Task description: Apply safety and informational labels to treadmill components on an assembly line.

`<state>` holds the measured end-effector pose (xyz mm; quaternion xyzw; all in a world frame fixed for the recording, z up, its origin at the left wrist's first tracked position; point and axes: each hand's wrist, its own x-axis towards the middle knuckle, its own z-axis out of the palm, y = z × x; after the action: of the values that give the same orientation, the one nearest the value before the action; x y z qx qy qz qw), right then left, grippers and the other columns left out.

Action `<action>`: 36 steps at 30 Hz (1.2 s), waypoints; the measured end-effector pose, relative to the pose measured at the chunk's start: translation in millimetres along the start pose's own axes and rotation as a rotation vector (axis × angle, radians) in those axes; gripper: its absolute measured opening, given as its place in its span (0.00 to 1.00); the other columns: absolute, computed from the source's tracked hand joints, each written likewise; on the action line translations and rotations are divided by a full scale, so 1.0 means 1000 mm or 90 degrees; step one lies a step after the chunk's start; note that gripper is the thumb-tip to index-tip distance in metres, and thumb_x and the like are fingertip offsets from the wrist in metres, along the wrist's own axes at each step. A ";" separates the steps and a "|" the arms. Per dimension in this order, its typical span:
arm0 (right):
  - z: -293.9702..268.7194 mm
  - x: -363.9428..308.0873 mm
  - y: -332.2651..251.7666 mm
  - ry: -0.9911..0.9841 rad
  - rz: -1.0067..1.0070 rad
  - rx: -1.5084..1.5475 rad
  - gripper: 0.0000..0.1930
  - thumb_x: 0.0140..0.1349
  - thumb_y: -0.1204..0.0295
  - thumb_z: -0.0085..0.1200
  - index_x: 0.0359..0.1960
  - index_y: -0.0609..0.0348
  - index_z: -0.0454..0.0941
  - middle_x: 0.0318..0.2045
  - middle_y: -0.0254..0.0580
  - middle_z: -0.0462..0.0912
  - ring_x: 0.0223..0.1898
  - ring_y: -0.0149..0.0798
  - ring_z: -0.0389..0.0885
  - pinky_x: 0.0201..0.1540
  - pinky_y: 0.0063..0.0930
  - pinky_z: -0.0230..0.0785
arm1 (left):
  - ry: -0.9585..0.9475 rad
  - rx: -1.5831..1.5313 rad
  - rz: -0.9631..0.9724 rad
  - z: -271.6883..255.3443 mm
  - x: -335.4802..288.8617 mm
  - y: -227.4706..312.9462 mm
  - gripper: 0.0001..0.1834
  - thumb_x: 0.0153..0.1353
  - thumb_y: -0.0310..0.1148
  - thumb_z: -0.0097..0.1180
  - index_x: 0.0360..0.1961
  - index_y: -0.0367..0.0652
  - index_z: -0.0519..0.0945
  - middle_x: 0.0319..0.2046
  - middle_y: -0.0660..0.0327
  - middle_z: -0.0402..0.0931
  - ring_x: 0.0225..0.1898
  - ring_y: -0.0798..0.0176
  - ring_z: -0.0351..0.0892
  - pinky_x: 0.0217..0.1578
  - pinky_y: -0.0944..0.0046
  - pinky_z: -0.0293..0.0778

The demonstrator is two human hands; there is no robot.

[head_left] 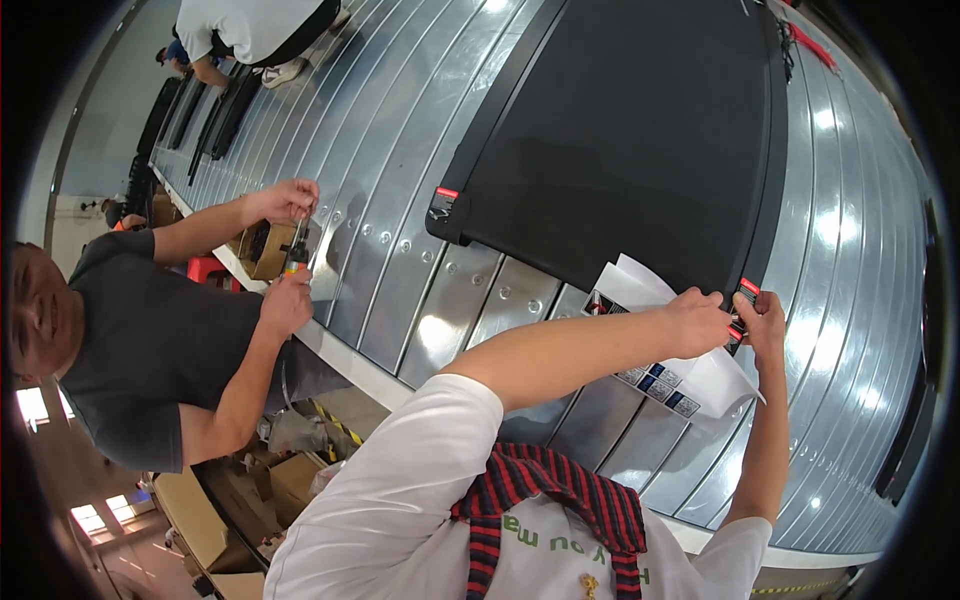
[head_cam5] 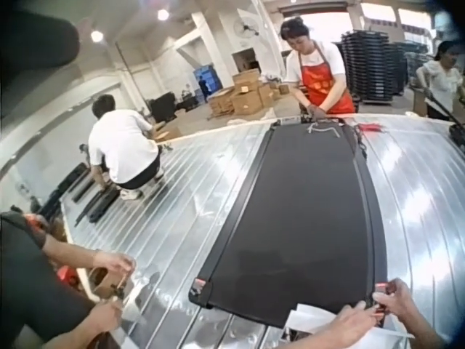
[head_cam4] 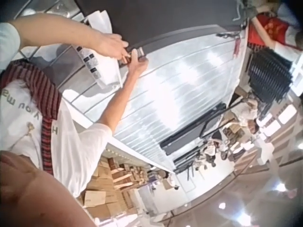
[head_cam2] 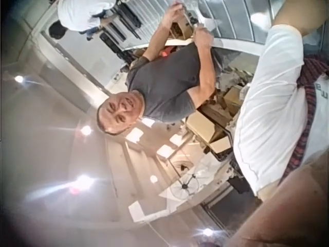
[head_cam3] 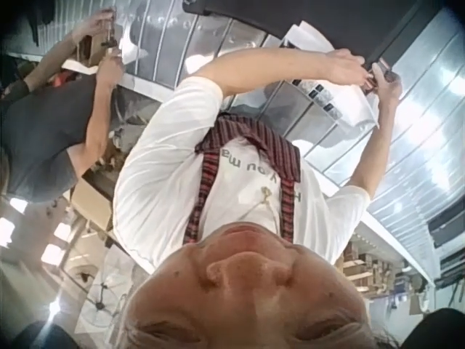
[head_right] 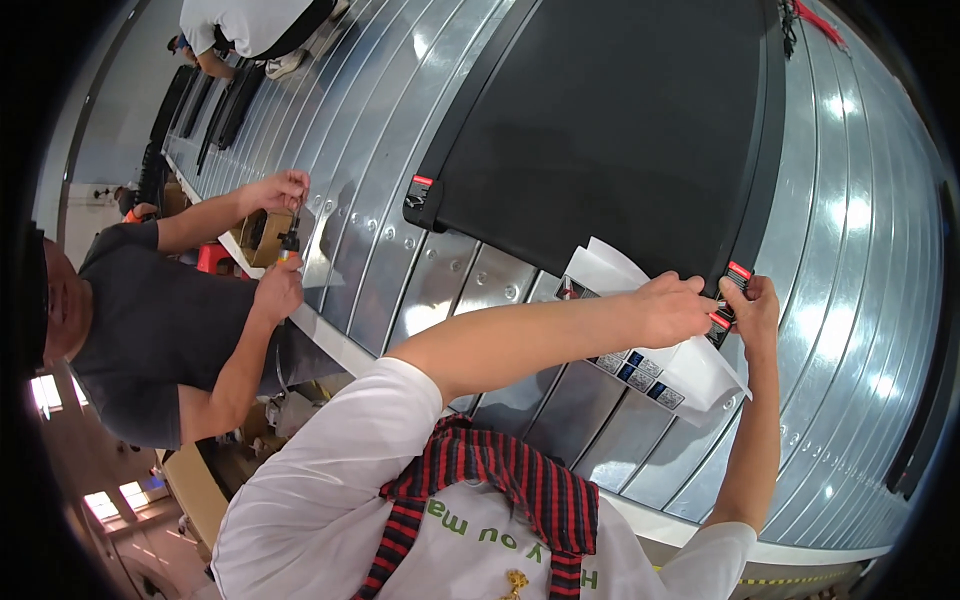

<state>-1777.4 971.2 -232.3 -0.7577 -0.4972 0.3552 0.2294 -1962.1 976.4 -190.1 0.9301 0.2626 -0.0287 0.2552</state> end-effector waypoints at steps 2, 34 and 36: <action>-0.002 0.011 -0.005 0.009 0.042 0.039 0.31 0.44 0.51 0.60 0.36 0.70 0.69 0.22 0.39 0.71 0.21 0.28 0.72 0.11 0.19 0.63 | 0.016 -0.002 0.005 0.005 0.001 -0.002 0.06 0.48 0.30 0.50 0.27 0.47 0.79 0.36 0.68 0.70 0.42 0.62 0.65 0.35 0.60 0.64; 0.161 -0.261 -0.017 -0.150 0.052 0.397 0.06 0.53 0.73 0.52 0.26 0.63 0.72 0.16 0.35 0.74 0.17 0.26 0.71 0.20 0.17 0.64 | 0.312 -0.349 -0.006 0.031 -0.354 0.060 0.08 0.54 0.37 0.48 0.34 0.48 0.70 0.22 0.54 0.73 0.26 0.47 0.72 0.24 0.52 0.65; 0.168 -0.265 -0.015 -0.126 -0.015 0.344 0.06 0.53 0.73 0.53 0.28 0.64 0.73 0.18 0.37 0.76 0.19 0.26 0.73 0.22 0.17 0.66 | 0.269 -0.340 0.011 0.023 -0.360 0.060 0.10 0.51 0.28 0.49 0.37 0.45 0.70 0.26 0.54 0.74 0.29 0.48 0.74 0.28 0.56 0.68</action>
<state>-1982.4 733.6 -247.8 -0.6249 -0.4132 0.5443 0.3775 -2239.6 750.7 -114.5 0.8181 0.3003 0.2363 0.4298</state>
